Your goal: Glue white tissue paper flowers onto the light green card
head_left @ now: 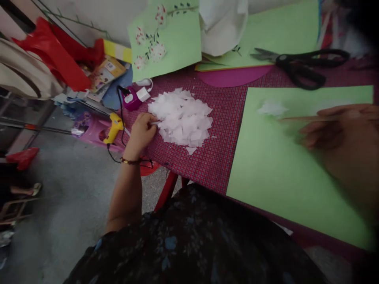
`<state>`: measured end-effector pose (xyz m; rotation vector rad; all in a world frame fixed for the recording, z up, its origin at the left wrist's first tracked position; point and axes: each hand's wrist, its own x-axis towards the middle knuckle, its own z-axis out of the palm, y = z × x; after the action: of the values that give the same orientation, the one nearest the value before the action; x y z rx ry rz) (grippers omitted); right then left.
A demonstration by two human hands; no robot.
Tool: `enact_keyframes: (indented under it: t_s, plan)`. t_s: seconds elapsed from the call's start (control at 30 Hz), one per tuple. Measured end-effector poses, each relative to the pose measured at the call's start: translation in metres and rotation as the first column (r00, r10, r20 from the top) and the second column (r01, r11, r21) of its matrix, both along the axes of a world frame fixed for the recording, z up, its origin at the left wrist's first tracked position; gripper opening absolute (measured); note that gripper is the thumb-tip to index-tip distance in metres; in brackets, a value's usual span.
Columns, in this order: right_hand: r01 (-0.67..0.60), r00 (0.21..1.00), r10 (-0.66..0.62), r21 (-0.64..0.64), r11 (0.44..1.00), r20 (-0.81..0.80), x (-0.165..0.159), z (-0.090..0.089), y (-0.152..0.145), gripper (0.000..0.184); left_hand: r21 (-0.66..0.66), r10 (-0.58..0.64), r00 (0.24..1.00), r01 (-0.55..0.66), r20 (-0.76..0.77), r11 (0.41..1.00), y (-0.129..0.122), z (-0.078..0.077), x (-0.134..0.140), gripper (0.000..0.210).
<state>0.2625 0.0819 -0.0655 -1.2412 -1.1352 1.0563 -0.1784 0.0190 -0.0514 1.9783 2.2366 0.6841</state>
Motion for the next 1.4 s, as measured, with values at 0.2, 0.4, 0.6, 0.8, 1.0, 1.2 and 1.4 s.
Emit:
enact_keyframes:
  t_s: [0.2, 0.4, 0.6, 0.8, 1.0, 1.2, 1.4]
  plan:
    - [-0.046, 0.999, 0.046, -0.047, 0.998, 0.004, -0.002, 0.010, -0.004, 0.013, 0.109, 0.136, 0.981, -0.151, 0.137, 0.982, -0.007, 0.000, -0.004, 0.008]
    - [-0.080, 0.995, 0.076, -0.059, 0.995, -0.064, -0.001, 0.003, -0.004, 0.013, 0.053, 0.108, 0.776, -0.179, 0.621, 0.982, -0.014, 0.017, 0.035, 0.014]
    - [-0.166, 0.974, 0.186, 0.152, 0.974, -0.129, -0.005, 0.015, -0.019, 0.007, -0.014, -0.078, 0.531, 0.168, 0.844, 0.986, 0.000, 0.032, 0.146, 0.015]
    - [-0.383, 0.922, 0.385, 0.211, 0.899, 0.035, -0.015, 0.028, -0.039, 0.018, 0.044, -0.319, 0.633, 0.410, 0.706, 0.911, 0.023, 0.033, 0.235, 0.006]
    - [-0.355, 0.928, 0.301, 0.275, 0.893, 0.220, -0.008, 0.021, -0.031, 0.018, 0.066, -0.338, 0.596, 0.429, 0.728, 0.901, 0.029, 0.020, 0.263, 0.011]
    - [-0.322, 0.944, 0.290, 0.246, 0.914, 0.157, -0.006, 0.017, -0.026, 0.016, 0.028, -0.122, 0.214, 0.396, 0.969, 0.918, 0.034, 0.014, 0.264, 0.051]
    - [-0.314, 0.949, 0.301, 0.218, 0.924, 0.093, -0.005, 0.022, -0.025, 0.014, -0.157, 0.061, 0.202, 0.505, 0.977, 0.849, 0.052, 0.046, 0.257, 0.012]
